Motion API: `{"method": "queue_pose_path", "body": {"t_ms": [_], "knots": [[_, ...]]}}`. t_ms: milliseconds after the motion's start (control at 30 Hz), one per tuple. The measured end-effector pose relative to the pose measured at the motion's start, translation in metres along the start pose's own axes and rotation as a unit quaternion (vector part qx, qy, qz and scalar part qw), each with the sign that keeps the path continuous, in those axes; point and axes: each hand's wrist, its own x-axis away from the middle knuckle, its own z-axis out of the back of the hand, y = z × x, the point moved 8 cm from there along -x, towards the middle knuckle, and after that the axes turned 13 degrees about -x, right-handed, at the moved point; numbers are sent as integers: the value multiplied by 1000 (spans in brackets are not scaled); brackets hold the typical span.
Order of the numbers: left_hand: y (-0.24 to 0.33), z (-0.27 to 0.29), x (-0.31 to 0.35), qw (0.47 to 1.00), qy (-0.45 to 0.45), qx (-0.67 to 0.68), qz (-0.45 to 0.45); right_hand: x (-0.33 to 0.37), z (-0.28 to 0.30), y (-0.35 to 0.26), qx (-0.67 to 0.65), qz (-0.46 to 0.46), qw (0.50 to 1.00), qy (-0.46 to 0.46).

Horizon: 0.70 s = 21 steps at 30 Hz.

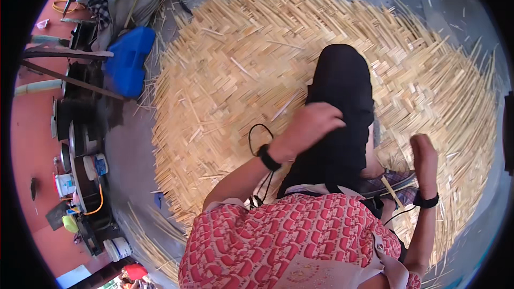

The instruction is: Weaving thin strips of bamboo into a large circular mat while sitting on the ground.

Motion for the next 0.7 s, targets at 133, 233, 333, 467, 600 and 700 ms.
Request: {"method": "queue_pose_path", "body": {"t_ms": [133,233,333,467,600,700], "knots": [[-133,34,106,896,5,125,427,13,12,66,-206,-200,953,102],[-161,65,98,825,47,154,542,16,6,93,-331,-259,899,127],[-106,69,-17,891,32,232,390,3,9,84,-422,-176,885,84],[23,4,-167,920,-80,351,157,-14,24,62,-416,-98,898,104],[106,-97,-255,845,-348,405,-6,-15,21,72,-377,-143,910,100],[101,-147,-311,835,-361,415,-1,-13,17,111,-466,-217,844,154]]}}
